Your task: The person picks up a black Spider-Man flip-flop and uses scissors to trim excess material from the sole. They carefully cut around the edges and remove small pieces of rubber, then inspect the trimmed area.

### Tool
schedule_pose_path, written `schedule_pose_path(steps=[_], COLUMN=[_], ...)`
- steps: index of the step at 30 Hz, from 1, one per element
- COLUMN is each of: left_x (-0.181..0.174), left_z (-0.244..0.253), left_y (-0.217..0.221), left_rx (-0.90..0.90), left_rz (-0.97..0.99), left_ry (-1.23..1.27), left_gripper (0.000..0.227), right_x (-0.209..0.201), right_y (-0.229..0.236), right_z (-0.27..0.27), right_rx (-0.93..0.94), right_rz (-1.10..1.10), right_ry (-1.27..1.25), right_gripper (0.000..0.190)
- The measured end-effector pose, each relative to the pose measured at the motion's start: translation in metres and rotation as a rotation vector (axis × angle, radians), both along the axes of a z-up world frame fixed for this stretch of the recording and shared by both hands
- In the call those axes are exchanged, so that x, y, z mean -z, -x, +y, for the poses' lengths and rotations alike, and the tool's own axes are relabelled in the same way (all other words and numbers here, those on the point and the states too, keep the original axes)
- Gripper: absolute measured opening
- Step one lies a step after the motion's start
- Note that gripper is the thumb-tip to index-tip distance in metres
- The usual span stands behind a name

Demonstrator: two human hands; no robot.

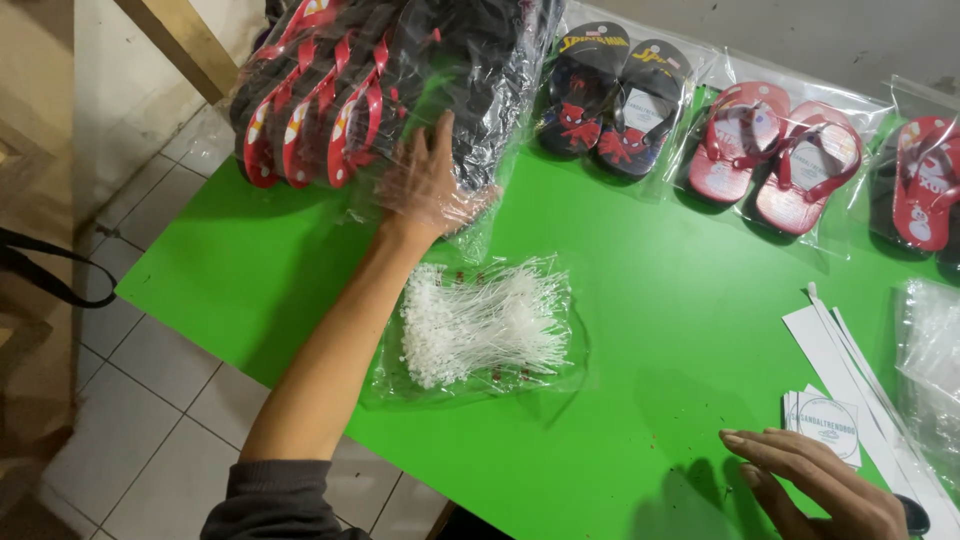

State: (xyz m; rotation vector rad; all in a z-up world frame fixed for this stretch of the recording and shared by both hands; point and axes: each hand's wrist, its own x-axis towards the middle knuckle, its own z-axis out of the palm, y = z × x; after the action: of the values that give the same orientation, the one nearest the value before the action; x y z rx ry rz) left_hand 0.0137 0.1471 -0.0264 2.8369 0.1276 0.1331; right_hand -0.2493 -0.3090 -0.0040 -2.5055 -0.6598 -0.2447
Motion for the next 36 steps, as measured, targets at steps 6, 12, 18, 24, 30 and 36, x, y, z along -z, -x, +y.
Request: schedule_pose_path(steps=[6, 12, 18, 24, 30, 36], left_x=[-0.011, -0.021, -0.076, -0.126, -0.155, -0.171], left_z=[-0.004, 0.018, 0.031, 0.051, 0.041, -0.025], left_y=[0.000, 0.033, 0.121, 0.209, 0.263, 0.238], left_rx=[-0.047, -0.039, -0.042, -0.128, 0.248, 0.653], left_rz=[0.077, -0.107, 0.062, 0.265, -0.021, -0.251], left_ry=[-0.055, -0.097, 0.043, 0.023, -0.106, -0.154], left_gripper=[0.121, 0.104, 0.092, 0.093, 0.101, 0.107], right_x=[-0.005, 0.000, -0.005, -0.015, -0.032, -0.040], right_y=[0.001, 0.002, 0.005, 0.008, 0.012, 0.007], right_z=[0.003, 0.000, 0.004, 0.011, 0.026, 0.021], right_rx=[0.026, 0.032, 0.041, 0.085, 0.134, 0.057], right_rz=[0.012, 0.041, 0.015, -0.019, -0.022, -0.130], right_ry=[-0.047, -0.028, -0.058, -0.078, -0.179, -0.166], right_gripper=[0.039, 0.039, 0.036, 0.033, 0.026, 0.043])
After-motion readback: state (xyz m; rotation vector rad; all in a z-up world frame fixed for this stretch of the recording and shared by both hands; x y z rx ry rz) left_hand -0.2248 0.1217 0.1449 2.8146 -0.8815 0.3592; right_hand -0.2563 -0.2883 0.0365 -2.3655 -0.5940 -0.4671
